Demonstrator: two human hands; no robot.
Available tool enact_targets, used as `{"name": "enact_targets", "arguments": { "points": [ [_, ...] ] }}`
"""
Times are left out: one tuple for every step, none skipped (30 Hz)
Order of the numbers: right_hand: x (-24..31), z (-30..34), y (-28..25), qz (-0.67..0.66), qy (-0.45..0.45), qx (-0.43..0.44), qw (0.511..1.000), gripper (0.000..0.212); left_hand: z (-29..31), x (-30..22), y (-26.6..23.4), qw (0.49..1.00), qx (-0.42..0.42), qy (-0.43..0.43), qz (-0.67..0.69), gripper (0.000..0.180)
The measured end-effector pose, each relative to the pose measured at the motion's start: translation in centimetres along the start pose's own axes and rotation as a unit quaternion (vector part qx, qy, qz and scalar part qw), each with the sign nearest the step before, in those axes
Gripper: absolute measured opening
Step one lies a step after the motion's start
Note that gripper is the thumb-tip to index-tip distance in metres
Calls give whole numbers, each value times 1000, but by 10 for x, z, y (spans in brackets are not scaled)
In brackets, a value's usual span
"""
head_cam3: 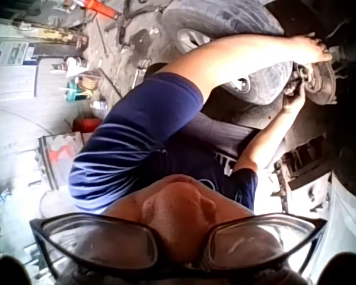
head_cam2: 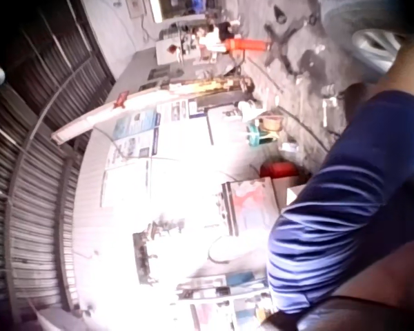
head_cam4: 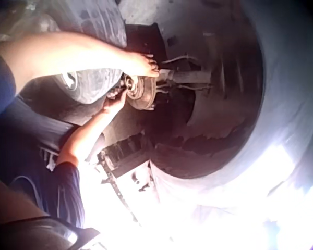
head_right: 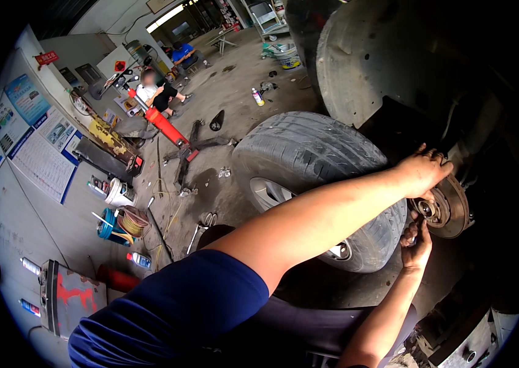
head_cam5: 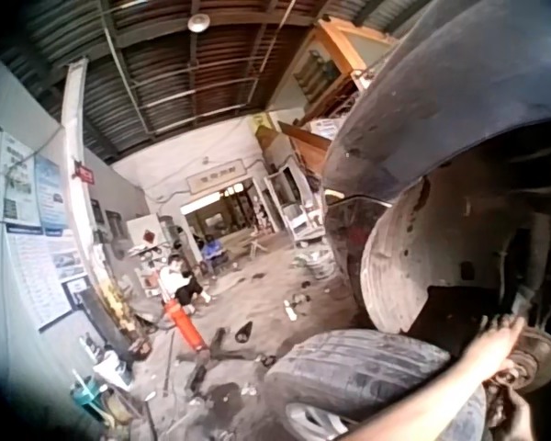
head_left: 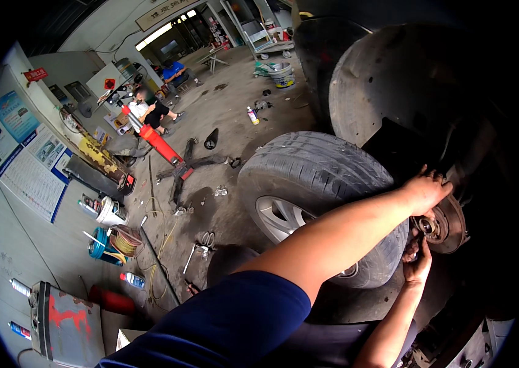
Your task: The person mounts a tire onto a car wheel hub, hand-tightens the lug nuts, and then uses an impact wrench to fully tighten them.
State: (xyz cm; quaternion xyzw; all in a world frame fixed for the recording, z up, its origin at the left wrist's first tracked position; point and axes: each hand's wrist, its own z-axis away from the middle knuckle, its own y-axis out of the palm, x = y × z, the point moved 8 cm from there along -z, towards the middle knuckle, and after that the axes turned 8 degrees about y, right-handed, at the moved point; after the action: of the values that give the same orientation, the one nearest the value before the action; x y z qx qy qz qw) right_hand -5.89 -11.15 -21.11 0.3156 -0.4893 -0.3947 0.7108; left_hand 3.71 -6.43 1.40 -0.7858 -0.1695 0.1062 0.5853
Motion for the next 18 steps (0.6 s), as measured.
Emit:
{"name": "enact_targets", "arguments": {
  "points": [
    [2,-3,-5,-8,-2,0,1000,38,-1,-1,-1,1000,0,2,1,88],
    [6,-6,-6,34,-15,16,999,34,-3,-2,-3,1000,-1,4,3,89],
    [13,-10,-20,113,-42,-67,990,32,-4,-4,-4,1000,-2,7,5,89],
    [20,-11,-27,188,-66,-150,969,31,-5,-4,-2,1000,-7,9,8,90],
    [23,-6,-24,260,-85,-229,934,31,-2,-2,1,1000,-2,4,6,89],
    [25,1,-15,324,-119,-281,895,32,1,0,4,1000,2,0,5,89],
    [22,2,-14,307,-122,-272,904,32,0,0,3,1000,2,1,4,89],
    [20,3,-12,289,-125,-262,912,33,-1,0,3,1000,4,-1,1,89],
    [19,4,-11,271,-128,-253,920,33,0,0,4,1000,4,0,2,89],
    [10,2,-5,183,-115,-158,963,34,2,1,4,1000,4,-1,3,89],
    [-1,5,3,49,-18,-46,998,36,4,2,4,1000,4,-2,3,89],
    [-5,3,6,12,4,-2,1000,37,6,3,4,1000,4,-3,2,89],
    [0,2,2,-23,18,40,999,37,1,1,2,1000,-2,2,2,89],
    [4,-2,-1,22,-2,48,999,36,-2,-1,1,1000,-4,7,1,90],
    [10,-6,-18,96,-27,-44,994,35,-5,-2,0,1000,-6,8,-2,90],
    [15,-8,-25,168,-47,-136,975,34,-4,-1,1,1000,-5,6,-5,90],
    [22,-6,-31,239,-67,-225,942,33,-3,-1,3,1000,-4,5,-9,91],
    [31,-3,-26,317,-100,-251,909,30,-2,-1,4,1000,-6,4,-8,90]
  ]
}}
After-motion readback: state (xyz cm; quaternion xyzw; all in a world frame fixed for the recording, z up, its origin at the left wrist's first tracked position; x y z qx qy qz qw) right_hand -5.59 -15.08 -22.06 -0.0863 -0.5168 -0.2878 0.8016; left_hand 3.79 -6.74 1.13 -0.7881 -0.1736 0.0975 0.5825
